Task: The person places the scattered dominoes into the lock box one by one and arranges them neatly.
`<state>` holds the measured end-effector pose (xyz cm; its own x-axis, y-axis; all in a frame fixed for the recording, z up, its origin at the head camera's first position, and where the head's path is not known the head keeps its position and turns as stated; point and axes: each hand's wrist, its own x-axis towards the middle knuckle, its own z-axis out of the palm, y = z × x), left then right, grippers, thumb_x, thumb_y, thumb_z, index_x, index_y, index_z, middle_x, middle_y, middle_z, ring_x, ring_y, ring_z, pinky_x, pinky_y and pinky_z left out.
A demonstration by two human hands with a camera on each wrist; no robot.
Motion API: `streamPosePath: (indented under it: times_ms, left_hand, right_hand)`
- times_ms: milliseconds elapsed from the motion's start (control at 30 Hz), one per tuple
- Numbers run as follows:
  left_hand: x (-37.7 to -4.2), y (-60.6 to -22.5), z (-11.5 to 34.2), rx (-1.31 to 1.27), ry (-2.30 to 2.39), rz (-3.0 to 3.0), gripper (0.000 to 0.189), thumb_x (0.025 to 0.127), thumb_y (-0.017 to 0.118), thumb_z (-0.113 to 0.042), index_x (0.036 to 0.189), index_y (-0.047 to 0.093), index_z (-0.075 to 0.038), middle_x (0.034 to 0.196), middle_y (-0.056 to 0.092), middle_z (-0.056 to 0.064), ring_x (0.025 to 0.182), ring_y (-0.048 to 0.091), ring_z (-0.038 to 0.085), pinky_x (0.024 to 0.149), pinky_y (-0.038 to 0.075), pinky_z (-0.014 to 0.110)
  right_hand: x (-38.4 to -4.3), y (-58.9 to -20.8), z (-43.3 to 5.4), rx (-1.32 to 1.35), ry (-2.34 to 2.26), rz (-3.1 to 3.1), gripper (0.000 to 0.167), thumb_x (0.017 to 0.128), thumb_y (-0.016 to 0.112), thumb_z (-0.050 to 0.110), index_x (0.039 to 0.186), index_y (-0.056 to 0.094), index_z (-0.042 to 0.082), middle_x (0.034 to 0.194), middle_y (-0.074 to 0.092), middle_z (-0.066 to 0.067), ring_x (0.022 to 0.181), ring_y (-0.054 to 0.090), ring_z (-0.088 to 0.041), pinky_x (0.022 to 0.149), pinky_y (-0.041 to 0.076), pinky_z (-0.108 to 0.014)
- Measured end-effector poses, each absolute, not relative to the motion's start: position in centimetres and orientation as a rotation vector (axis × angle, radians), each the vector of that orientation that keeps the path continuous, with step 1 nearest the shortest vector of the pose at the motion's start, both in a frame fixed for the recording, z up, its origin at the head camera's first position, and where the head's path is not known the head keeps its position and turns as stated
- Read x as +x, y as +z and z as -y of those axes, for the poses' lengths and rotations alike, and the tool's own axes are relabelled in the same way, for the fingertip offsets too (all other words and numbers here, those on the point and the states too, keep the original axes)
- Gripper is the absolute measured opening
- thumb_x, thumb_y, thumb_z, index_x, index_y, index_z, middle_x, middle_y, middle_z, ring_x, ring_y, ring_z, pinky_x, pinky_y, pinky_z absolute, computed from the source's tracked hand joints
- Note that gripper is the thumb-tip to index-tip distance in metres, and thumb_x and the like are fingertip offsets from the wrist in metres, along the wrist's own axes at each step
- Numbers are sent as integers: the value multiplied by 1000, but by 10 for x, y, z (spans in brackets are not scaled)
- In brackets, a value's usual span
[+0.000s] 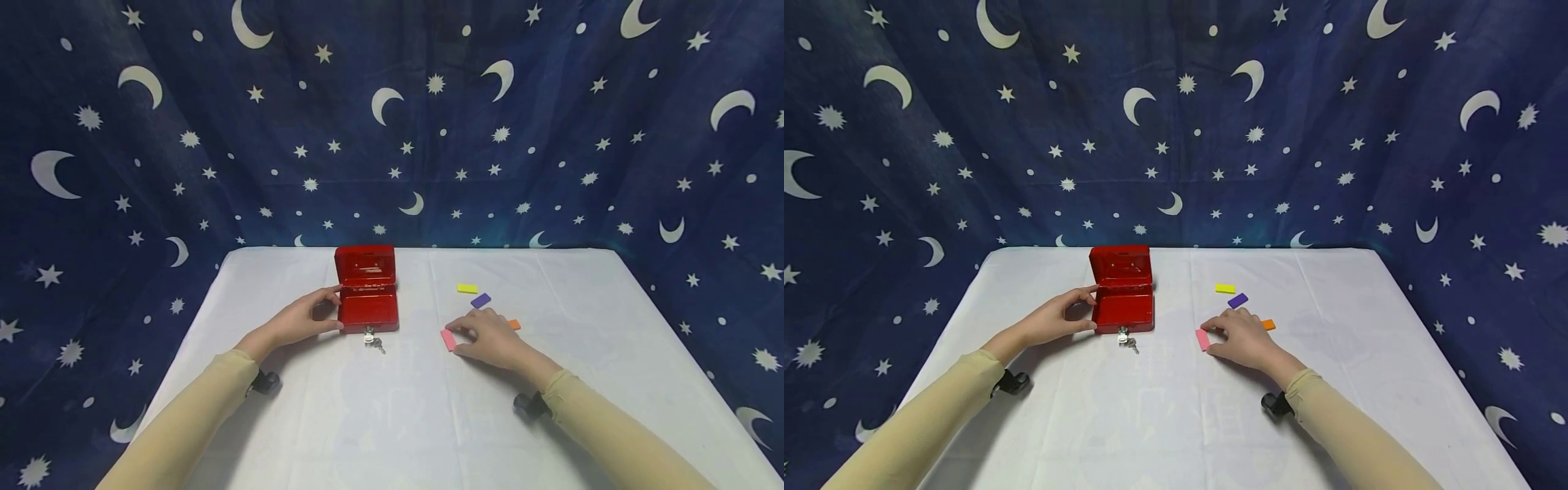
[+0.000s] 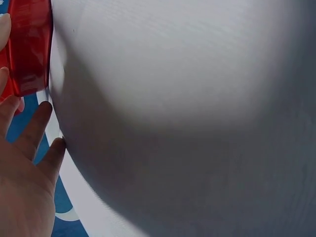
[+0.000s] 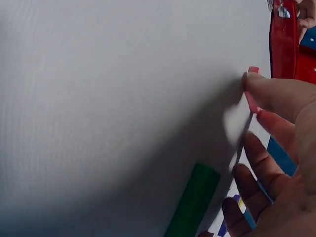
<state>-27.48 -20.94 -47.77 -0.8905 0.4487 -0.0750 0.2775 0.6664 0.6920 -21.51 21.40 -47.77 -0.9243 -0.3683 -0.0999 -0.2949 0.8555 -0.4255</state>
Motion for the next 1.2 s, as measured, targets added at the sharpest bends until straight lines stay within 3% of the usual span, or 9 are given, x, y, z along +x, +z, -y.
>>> streamPosePath:
  times_ms: [200,400,1200]
  left_hand:
    - [-275,-478,209,592,1041,-2638,46,82,84,-48,115,58,-29,163,36,-9,150,33,24,118,26,63]
    - [-274,-478,210,583,1063,-2617,45,83,84,-46,116,58,-29,163,36,-8,151,31,24,118,26,63]
    - [-275,-480,211,572,1082,-2621,47,84,84,-45,117,57,-29,162,38,-8,150,33,23,118,27,62]
  right_hand:
    - [-221,-480,-224,-558,-654,-2809,54,85,84,40,134,68,26,131,65,0,125,50,-28,106,38,-55]
    - [-225,-480,-230,-519,-656,-2792,52,82,85,41,131,70,31,135,64,-1,135,45,-33,110,34,-59]
    - [-228,-483,-229,-524,-793,-2746,45,81,87,38,123,73,35,122,65,8,124,49,-27,104,37,-55]
